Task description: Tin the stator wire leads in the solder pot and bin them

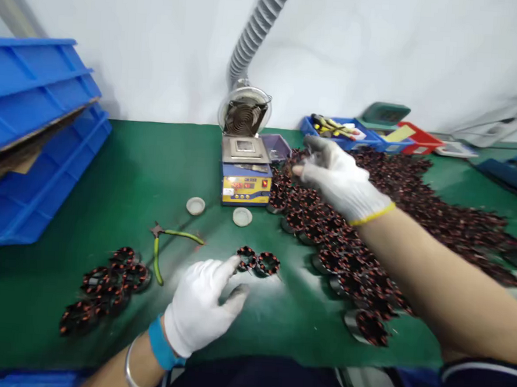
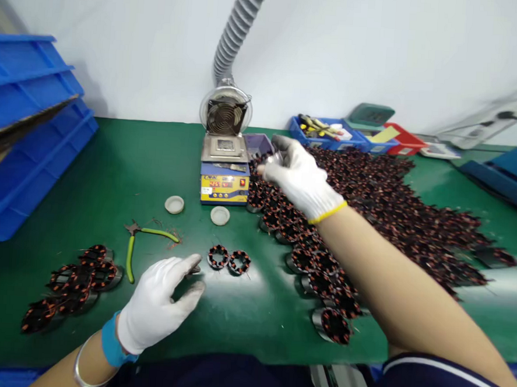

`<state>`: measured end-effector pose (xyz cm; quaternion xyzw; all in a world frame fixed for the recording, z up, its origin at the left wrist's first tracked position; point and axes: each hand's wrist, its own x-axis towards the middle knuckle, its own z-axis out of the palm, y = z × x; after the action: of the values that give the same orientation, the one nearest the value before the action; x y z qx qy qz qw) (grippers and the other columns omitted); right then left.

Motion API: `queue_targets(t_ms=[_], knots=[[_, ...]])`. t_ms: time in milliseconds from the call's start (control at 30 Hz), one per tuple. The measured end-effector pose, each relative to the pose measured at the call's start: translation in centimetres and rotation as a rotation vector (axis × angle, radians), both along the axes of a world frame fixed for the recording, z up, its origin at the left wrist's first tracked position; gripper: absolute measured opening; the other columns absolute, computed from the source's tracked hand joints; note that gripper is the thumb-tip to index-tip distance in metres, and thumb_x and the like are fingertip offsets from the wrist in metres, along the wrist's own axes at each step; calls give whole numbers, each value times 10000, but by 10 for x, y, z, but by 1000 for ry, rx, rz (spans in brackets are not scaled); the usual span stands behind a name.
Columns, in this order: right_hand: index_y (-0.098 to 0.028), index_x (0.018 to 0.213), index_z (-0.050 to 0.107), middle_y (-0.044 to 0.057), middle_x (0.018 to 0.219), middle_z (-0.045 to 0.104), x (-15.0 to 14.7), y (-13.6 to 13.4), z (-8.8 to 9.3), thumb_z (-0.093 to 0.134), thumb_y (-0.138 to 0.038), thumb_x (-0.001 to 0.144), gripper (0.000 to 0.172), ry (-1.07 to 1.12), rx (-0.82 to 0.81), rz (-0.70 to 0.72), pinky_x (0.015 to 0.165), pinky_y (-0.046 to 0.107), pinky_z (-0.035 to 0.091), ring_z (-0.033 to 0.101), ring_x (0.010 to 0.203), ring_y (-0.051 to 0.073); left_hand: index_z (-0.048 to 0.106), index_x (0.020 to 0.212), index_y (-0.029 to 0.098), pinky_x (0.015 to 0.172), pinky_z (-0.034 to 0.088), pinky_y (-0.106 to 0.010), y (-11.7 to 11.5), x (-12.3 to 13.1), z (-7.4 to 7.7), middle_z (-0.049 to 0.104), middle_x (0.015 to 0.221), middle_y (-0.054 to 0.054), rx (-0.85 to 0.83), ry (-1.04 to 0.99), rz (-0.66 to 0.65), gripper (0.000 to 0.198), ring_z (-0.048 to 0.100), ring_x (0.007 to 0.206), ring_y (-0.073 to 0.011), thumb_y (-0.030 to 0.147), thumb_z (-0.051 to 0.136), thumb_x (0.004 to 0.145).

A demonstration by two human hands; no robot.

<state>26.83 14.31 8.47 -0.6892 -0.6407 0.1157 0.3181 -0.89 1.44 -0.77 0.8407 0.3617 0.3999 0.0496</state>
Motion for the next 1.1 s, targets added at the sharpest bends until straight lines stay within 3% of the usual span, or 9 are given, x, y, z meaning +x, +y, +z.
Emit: queue_targets(t_ms=[67, 167, 267, 367, 533, 667, 867, 967, 1100], knots=[[-146, 1464, 481, 103, 1035, 744, 6, -45, -24, 660, -355, 799, 720, 120, -145, 26, 734, 345, 571, 688, 794, 197, 545, 1230, 180, 636, 574, -352, -4, 1, 4, 731, 827, -53, -22, 18, -31, 261, 694, 683, -214, 294, 512, 997], [-221, 1181, 660, 82, 1122, 740, 9, -93, -61, 682, -332, 763, 433, -62, -239, 34, 865, 429, 577, 712, 942, 251, 546, 1224, 180, 647, 567, -354, -7, 1, 7, 737, 849, -63, -45, 35, -68, 254, 693, 692, -213, 317, 492, 1017], [-190, 920, 702, 112, 1171, 733, 8, -109, -95, 729, -334, 745, 228, -353, -167, 214, 1072, 508, 479, 652, 1187, 320, 542, 1240, 182, 644, 563, -345, -7, 0, 7, 741, 861, -62, -39, 27, -81, 265, 702, 711, -211, 300, 508, 1006], [-172, 910, 722, 137, 1164, 738, 3, -108, -115, 757, -363, 755, 248, -455, -128, 330, 1141, 552, 409, 586, 1300, 351, 542, 1258, 195, 676, 573, -334, -4, -1, 5, 746, 868, -59, -29, 21, -68, 286, 707, 725, -200, 249, 540, 978], [-186, 1190, 714, 132, 1325, 676, 10, -123, -92, 783, -395, 729, 511, -443, -193, 473, 1171, 594, 359, 506, 1384, 379, 567, 1259, 196, 689, 581, -319, -2, -4, 5, 744, 869, -60, -42, 32, -74, 297, 711, 715, -191, 241, 571, 965], [-223, 1310, 651, 127, 1389, 627, 45, -181, -66, 750, -489, 760, 619, -454, -179, 291, 1128, 508, 448, 530, 1359, 338, 598, 1240, 188, 689, 576, -314, -3, -4, 8, 754, 883, -67, -56, 51, -97, 283, 719, 710, -192, 254, 585, 966], [-129, 1383, 580, 183, 1181, 710, 62, -268, -113, 637, -272, 835, 569, -705, -168, -18, 1058, 614, 452, 611, 1200, 381, 606, 1255, 201, 712, 582, -291, -7, 0, 8, 765, 909, -52, -158, 45, -168, 309, 731, 742, -184, 230, 604, 948], [-146, 1378, 558, 164, 1205, 706, 51, -275, -132, 551, -229, 902, 483, -621, 4, -12, 1102, 634, 413, 629, 1171, 330, 648, 1231, 211, 744, 589, -300, -10, 2, 2, 770, 913, -43, -256, 5, -166, 311, 733, 755, -186, 236, 639, 921], [-189, 1416, 510, 134, 1247, 685, 17, -252, -113, 613, -300, 908, 530, -354, 148, 95, 1068, 481, 521, 573, 1304, 299, 694, 1211, 205, 752, 607, -322, -18, 11, -4, 778, 988, -77, -721, -176, -105, 319, 730, 760, -197, 327, 655, 919]])
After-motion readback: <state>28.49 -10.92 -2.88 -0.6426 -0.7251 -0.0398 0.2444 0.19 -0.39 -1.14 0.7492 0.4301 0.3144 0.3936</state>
